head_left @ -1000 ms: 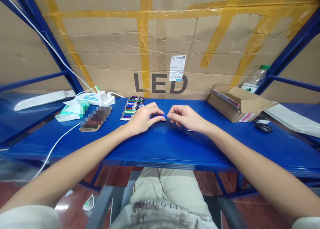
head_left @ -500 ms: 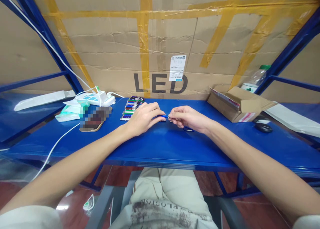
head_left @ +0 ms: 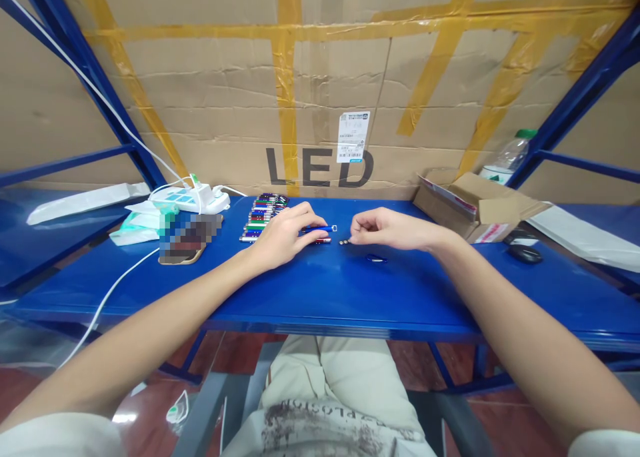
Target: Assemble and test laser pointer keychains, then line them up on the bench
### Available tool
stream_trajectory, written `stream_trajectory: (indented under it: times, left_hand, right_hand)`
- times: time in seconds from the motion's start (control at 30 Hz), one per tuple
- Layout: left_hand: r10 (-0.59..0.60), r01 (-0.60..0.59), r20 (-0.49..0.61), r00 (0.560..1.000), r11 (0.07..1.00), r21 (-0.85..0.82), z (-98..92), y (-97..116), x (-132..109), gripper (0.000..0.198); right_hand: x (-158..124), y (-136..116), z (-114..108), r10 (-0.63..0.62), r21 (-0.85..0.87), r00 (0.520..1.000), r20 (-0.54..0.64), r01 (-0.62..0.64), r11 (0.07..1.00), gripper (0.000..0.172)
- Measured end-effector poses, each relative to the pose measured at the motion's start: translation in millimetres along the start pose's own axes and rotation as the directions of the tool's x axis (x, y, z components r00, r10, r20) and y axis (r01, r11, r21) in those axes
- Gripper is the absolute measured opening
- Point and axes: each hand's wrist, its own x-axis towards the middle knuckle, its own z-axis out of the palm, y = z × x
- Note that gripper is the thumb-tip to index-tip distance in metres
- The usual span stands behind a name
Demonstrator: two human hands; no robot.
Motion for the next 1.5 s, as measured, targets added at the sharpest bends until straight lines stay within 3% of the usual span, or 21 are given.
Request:
stream_trajectory:
  times: [0.07,0.27,0.53,0.8,1.03,1.2,1.4,1.5]
  left_hand:
    - [-0.008,0.008,-0.001,1.000,1.000,-0.004,-0.4,0,0,0.026]
    - [-0.026,0.026,0.008,1.000,1.000,-0.010,-1.3,2,1,0.025]
    - [-0.029,0.029,0.020,0.999,0.999,-0.014,-1.5,2,0,0.026]
    - [-0.040,0.042,0.051,0.998,0.999,-0.026,-1.6,3,0,0.026]
    - [-0.053,0.054,0.075,0.996,0.998,-0.019,-1.4,1,0,0.028]
    - [-0.049,0.050,0.073,0.996,0.999,-0.019,-1.5,1,0,0.029]
    - [-0.046,0.048,0.067,0.997,0.999,-0.024,-1.8,1,0,0.028]
    - [-0.050,0.052,0.074,0.996,0.998,-0.027,-1.8,1,-1,0.029]
  right_hand:
    - [-5,3,-11,0.047,-0.068,0.993,0.108,-0.040,0.997,0.043]
    - [-10,10,-24,0.183,-0.309,0.976,0.118,-0.139,0.941,0.027]
    - [-2,15,-12,0.193,-0.382,0.970,0.148,-0.124,0.916,0.013]
    - [-3,18,-15,0.217,-0.449,0.971,0.099,-0.151,0.881,0.015]
    - [1,18,-7,0.177,-0.439,0.974,0.138,-0.100,0.893,0.012]
    - [0,11,-2,0.083,-0.401,0.997,0.011,-0.071,0.913,0.012]
    - [2,7,6,0.018,-0.083,0.997,-0.072,-0.024,0.996,0.011]
    - [5,10,10,-0.072,-0.022,0.991,-0.116,0.070,0.997,0.015]
